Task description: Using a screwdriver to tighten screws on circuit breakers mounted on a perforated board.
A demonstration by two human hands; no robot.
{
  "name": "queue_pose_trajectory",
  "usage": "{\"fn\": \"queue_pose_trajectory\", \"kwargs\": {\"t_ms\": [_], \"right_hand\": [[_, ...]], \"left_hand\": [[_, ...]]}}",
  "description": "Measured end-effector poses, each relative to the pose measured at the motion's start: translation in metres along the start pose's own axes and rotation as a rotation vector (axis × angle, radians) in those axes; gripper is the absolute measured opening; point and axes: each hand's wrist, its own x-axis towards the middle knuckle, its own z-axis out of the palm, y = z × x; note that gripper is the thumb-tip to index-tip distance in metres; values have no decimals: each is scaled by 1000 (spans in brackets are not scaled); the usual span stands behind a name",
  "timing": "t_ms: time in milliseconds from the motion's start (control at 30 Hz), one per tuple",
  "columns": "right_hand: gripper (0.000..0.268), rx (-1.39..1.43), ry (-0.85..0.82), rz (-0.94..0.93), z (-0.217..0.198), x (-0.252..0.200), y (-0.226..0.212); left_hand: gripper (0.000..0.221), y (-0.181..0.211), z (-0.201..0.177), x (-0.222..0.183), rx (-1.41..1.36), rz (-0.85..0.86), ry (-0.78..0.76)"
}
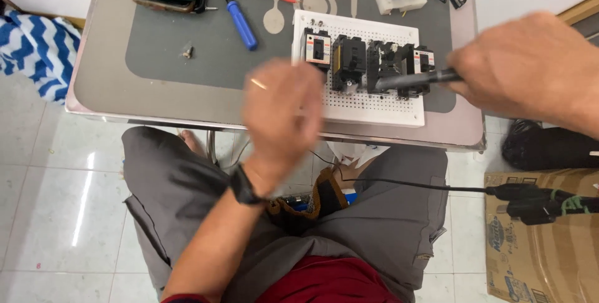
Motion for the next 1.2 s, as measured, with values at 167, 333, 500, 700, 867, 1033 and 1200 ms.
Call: {"fn": "queue_pose_trajectory", "kwargs": {"t_ms": [167, 333, 500, 700, 867, 1033, 1200], "right_hand": [[46, 132, 55, -55, 57, 10, -4], [51, 583, -125, -82, 34, -30, 9], [45, 2262, 840, -315, 72, 1, -8], [44, 2741, 1239, -191, 46, 25, -18], [35, 2674, 1188, -278, 37, 23, -29], [21, 2678, 1195, -382, 40, 31, -34], [22, 2645, 1172, -390, 34, 31, -38]], "left_hand": [[42, 35, 36, -8, -21, 118, -355], [24, 46, 65, 5, -37, 203, -444], [15, 68, 84, 21, -185, -45, -612], [54, 31, 68, 19, 103, 130, -508], [45, 20, 50, -2, 202, 203, -543], [36, 20, 52, -3, 196, 220, -495], [33, 19, 51, -3, 189, 215, -502]]}}
